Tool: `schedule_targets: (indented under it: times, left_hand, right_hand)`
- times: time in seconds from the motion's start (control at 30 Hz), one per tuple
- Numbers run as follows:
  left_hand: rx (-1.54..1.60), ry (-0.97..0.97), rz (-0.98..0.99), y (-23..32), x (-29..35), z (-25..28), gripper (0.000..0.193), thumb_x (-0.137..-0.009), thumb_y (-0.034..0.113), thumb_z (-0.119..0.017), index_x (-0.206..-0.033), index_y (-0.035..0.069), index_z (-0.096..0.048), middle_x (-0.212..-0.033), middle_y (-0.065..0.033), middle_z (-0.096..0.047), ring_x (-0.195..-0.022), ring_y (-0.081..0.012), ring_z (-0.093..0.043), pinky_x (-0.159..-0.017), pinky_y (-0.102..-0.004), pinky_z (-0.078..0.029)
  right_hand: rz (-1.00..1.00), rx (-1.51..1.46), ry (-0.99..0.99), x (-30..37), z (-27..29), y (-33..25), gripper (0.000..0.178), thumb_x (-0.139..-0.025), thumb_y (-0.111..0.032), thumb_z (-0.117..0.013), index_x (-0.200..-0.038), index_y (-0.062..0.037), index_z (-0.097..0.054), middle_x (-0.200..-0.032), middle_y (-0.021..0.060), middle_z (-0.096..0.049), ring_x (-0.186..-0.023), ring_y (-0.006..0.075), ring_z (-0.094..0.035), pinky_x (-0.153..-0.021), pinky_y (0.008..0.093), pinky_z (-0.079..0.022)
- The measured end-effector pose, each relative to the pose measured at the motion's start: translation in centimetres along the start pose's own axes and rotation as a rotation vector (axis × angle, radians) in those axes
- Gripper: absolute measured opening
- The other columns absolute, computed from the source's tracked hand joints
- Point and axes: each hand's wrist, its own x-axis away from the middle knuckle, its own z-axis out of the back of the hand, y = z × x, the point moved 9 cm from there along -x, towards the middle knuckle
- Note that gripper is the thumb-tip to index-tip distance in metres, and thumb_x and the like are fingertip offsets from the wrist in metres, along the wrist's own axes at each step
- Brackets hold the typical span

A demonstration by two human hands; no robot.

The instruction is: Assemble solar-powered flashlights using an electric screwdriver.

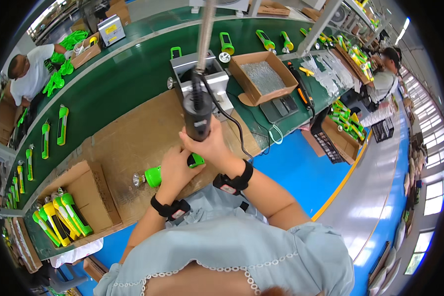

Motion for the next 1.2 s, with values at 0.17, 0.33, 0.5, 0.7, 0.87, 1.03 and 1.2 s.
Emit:
schedule_targets:
  times: [0.17,0.33,0.5,0.7,0.87,1.03,1.2]
  left_hand:
    - [-0.056,-0.034,0.056,-0.8,-0.1,-0.5,0.038,-0.062,0.03,-0.078,-0.09,0.007,-0.066,-0.088,-0.0117,-0.059,-0.082,-0.0322,-0.057,-0.072,-0.0422,-0.046]
    - [-0.056,0.043,0.051,0.5,-0.1,0.8,0.039,-0.062,0.034,-0.079,-0.084,0.006,-0.063,-0.088,-0.01,-0.056,-0.085,-0.029,-0.054,-0.072,-0.0401,-0.043]
    - [-0.037,-0.053,0.07,-0.3,-1.0,0.0,0.041,-0.066,0.029,-0.076,-0.101,0.011,-0.066,-0.088,-0.0078,-0.055,-0.085,-0.0265,-0.054,-0.073,-0.0379,-0.042]
    - [0.032,-0.088,0.103,-0.9,-1.4,-0.3,0.044,-0.064,0.026,-0.078,-0.103,0.009,-0.064,-0.088,-0.0082,-0.055,-0.084,-0.0266,-0.054,-0.072,-0.0379,-0.043]
    - [0.015,-0.131,0.097,-1.5,-1.4,-0.9,0.044,-0.068,0.031,-0.076,-0.106,0.012,-0.064,-0.092,-0.0062,-0.054,-0.083,-0.0262,-0.054,-0.071,-0.0382,-0.044]
    - [-0.037,-0.186,0.11,-1.8,-1.4,-1.5,0.049,-0.069,0.034,-0.075,-0.112,0.015,-0.062,-0.094,-0.0059,-0.053,-0.084,-0.0256,-0.054,-0.071,-0.0389,-0.044]
    - [-0.043,-0.229,0.107,-1.9,-1.5,-1.8,0.05,-0.068,0.034,-0.076,-0.112,0.015,-0.063,-0.094,-0.0058,-0.053,-0.084,-0.026,-0.054,-0.07,-0.0393,-0.045]
  right_hand:
    - [-0.125,0.85,-0.284,0.2,0.2,-4.5,0.088,-0.059,-0.027,-0.085,-0.13,0.0018,-0.04,-0.094,0.0193,-0.061,-0.082,0.0336,-0.061,-0.077,0.0381,-0.05]
    - [-0.362,0.197,-0.195,0.6,10.7,-10.4,0.02,-0.079,-0.016,-0.069,-0.086,0.0016,-0.064,-0.07,0.0069,-0.064,-0.062,0.0129,-0.063,-0.056,0.0236,-0.049]
    - [0.082,1.064,0.227,-14.6,24.2,-1.5,0.036,-0.08,-0.025,-0.069,-0.109,-0.0061,-0.062,-0.082,0.0126,-0.064,-0.075,0.0244,-0.064,-0.07,0.0353,-0.051]
    - [0.108,1.575,-0.272,-19.4,23.9,11.8,0.031,-0.087,-0.028,-0.057,-0.111,-0.0088,-0.061,-0.106,0.0186,-0.059,-0.096,0.0373,-0.057,-0.085,0.0457,-0.046]
    - [-0.042,1.413,-0.317,-18.7,22.9,11.1,0.029,-0.087,-0.027,-0.054,-0.106,-0.0067,-0.062,-0.1,0.0191,-0.06,-0.094,0.0409,-0.056,-0.082,0.0464,-0.045]
    - [-0.288,1.375,-0.23,-18.5,23.3,11.9,0.032,-0.085,-0.031,-0.056,-0.095,-0.003,-0.067,-0.081,0.0209,-0.065,-0.079,0.0419,-0.06,-0.073,0.0462,-0.048]
    - [-0.237,1.549,0.129,-19.5,26.3,8.9,0.037,-0.088,-0.035,-0.053,-0.092,-0.002,-0.069,-0.069,0.0214,-0.063,-0.068,0.0397,-0.062,-0.068,0.0446,-0.05]
